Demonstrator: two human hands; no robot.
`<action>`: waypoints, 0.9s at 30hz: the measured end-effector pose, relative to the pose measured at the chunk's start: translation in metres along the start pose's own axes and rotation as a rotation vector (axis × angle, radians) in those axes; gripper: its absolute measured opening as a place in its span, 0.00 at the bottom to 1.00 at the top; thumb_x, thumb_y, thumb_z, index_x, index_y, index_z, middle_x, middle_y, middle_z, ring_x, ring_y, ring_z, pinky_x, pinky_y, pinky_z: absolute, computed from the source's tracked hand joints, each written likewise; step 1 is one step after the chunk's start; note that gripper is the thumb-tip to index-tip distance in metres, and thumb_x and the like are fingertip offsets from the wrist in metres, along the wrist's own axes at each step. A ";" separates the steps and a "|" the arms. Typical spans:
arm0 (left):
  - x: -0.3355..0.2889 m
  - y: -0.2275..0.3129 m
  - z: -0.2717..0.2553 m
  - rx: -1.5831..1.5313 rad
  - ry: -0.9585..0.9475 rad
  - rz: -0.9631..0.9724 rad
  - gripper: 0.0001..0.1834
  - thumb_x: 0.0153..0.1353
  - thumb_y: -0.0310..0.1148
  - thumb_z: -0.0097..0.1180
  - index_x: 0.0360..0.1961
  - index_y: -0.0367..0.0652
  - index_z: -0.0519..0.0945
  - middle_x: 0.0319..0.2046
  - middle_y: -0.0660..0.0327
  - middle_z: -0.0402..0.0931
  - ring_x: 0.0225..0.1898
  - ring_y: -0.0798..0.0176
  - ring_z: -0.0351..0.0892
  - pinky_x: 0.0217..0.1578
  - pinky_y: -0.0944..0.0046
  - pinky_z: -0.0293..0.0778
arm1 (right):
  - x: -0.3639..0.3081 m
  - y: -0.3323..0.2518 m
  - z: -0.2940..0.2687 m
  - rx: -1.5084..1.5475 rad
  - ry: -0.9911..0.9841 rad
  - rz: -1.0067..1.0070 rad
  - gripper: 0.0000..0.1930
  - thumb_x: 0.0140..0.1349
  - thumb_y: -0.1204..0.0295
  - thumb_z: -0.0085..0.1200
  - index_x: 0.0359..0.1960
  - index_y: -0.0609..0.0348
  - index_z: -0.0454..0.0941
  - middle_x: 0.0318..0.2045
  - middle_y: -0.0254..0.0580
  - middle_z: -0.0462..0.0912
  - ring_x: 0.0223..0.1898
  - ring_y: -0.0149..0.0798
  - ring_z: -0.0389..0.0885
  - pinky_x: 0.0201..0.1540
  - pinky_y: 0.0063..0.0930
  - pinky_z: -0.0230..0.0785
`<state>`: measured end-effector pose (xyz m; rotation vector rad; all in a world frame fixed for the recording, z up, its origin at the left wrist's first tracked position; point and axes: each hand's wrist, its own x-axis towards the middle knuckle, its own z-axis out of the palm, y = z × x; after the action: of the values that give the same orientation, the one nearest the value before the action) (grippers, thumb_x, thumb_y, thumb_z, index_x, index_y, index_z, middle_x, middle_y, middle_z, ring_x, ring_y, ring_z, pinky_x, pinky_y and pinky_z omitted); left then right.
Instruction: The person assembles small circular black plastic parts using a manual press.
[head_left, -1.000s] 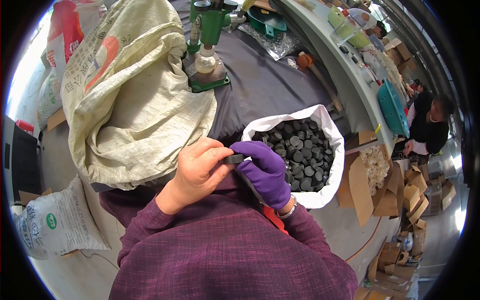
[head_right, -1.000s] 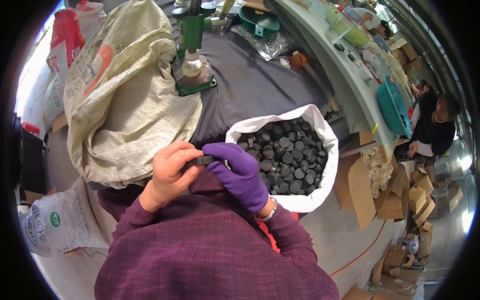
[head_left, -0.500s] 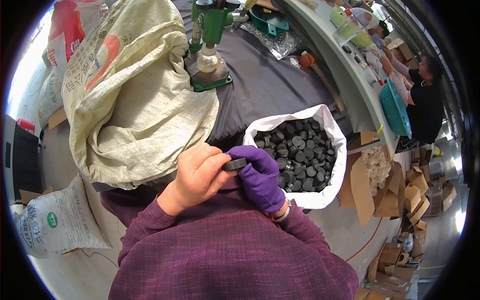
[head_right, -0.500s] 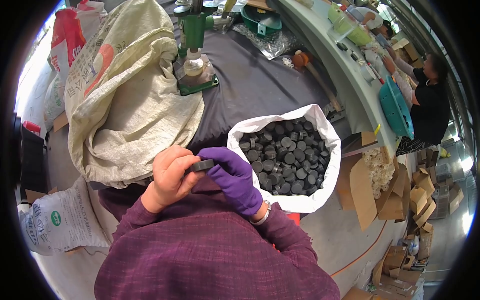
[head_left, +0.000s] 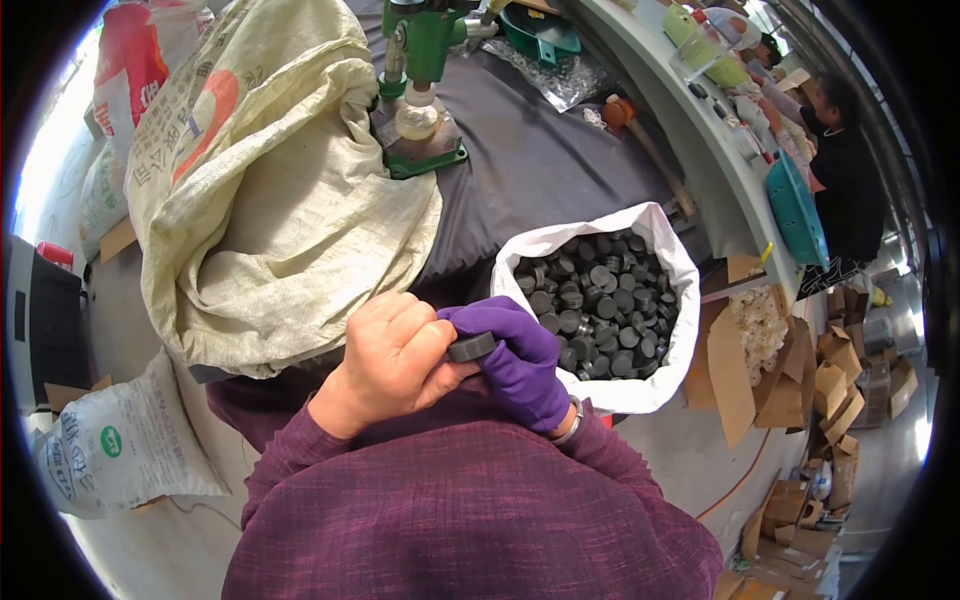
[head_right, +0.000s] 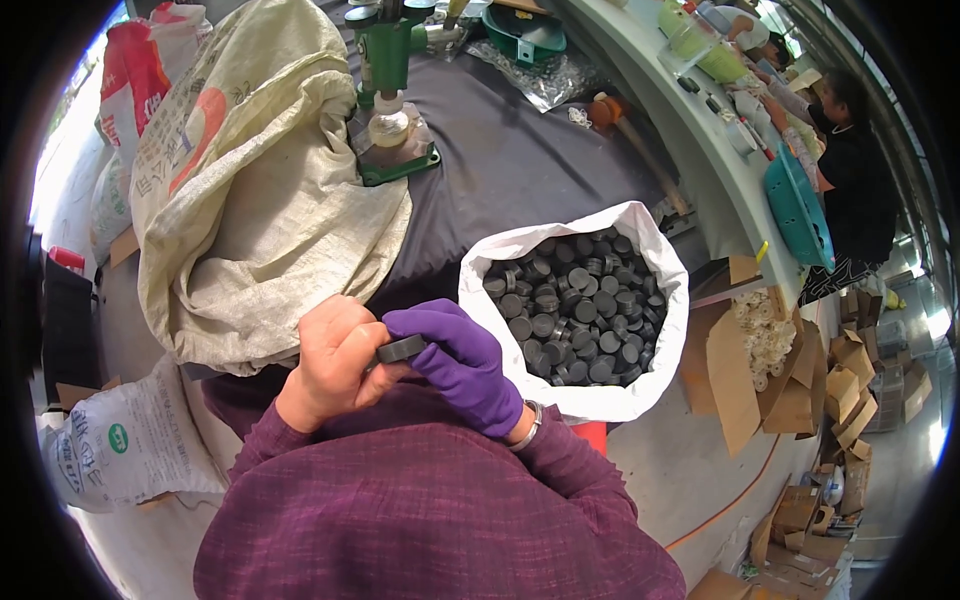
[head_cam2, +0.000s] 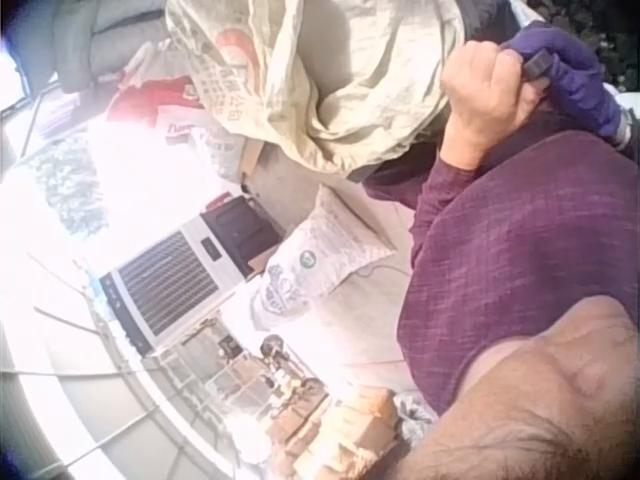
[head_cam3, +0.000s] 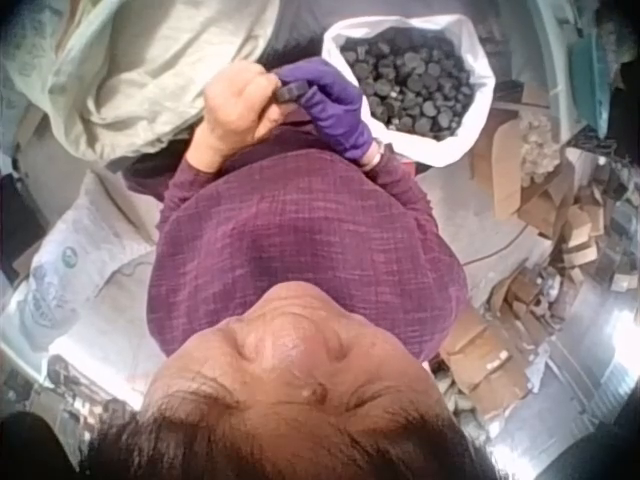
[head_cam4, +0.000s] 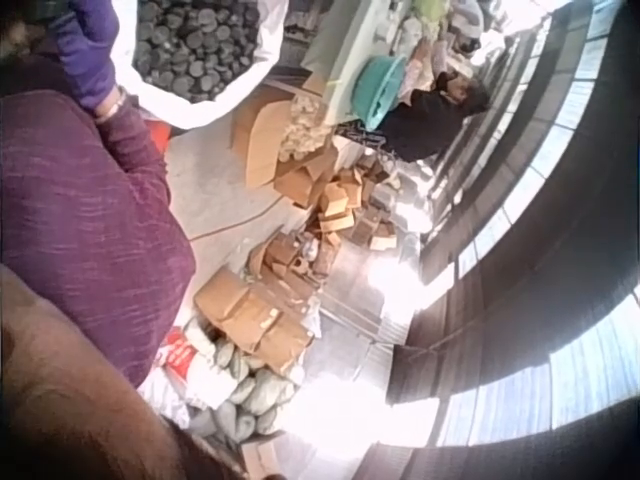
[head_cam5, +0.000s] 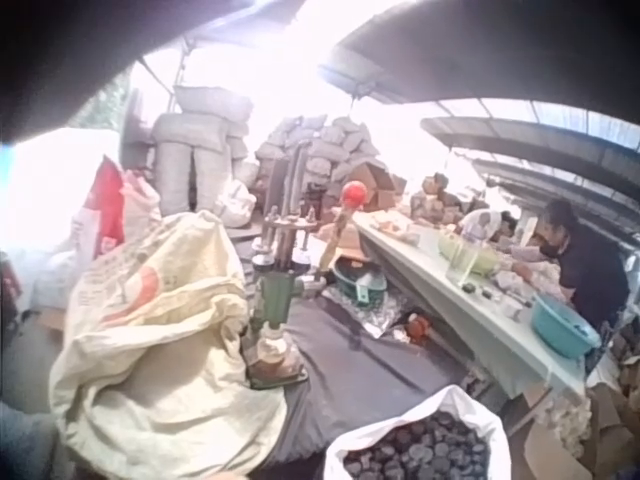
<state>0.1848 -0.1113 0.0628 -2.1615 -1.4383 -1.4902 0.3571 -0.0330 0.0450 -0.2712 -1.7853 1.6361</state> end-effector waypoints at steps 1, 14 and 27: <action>0.000 0.001 0.000 0.011 -0.001 0.006 0.19 0.54 0.45 0.65 0.26 0.41 0.74 0.19 0.60 0.65 0.18 0.57 0.67 0.20 0.59 0.63 | 0.000 0.000 0.001 -0.016 0.002 -0.014 0.15 0.69 0.68 0.54 0.52 0.63 0.77 0.48 0.44 0.78 0.48 0.36 0.78 0.51 0.28 0.70; -0.013 0.012 0.010 -0.113 0.084 0.024 0.17 0.56 0.39 0.65 0.22 0.42 0.70 0.17 0.60 0.65 0.14 0.58 0.64 0.16 0.60 0.60 | -0.005 -0.003 0.008 -0.021 -0.034 -0.063 0.17 0.72 0.61 0.49 0.49 0.64 0.77 0.44 0.46 0.80 0.46 0.39 0.79 0.51 0.32 0.69; -0.017 0.014 0.021 -0.086 0.091 0.057 0.21 0.56 0.36 0.66 0.20 0.41 0.64 0.16 0.58 0.60 0.14 0.57 0.61 0.15 0.59 0.56 | -0.017 0.007 0.009 0.146 0.044 0.089 0.15 0.73 0.63 0.47 0.43 0.64 0.77 0.39 0.41 0.80 0.41 0.33 0.77 0.47 0.29 0.69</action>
<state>0.2083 -0.1170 0.0442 -2.1327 -1.2954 -1.6358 0.3619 -0.0490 0.0328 -0.3210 -1.6327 1.7989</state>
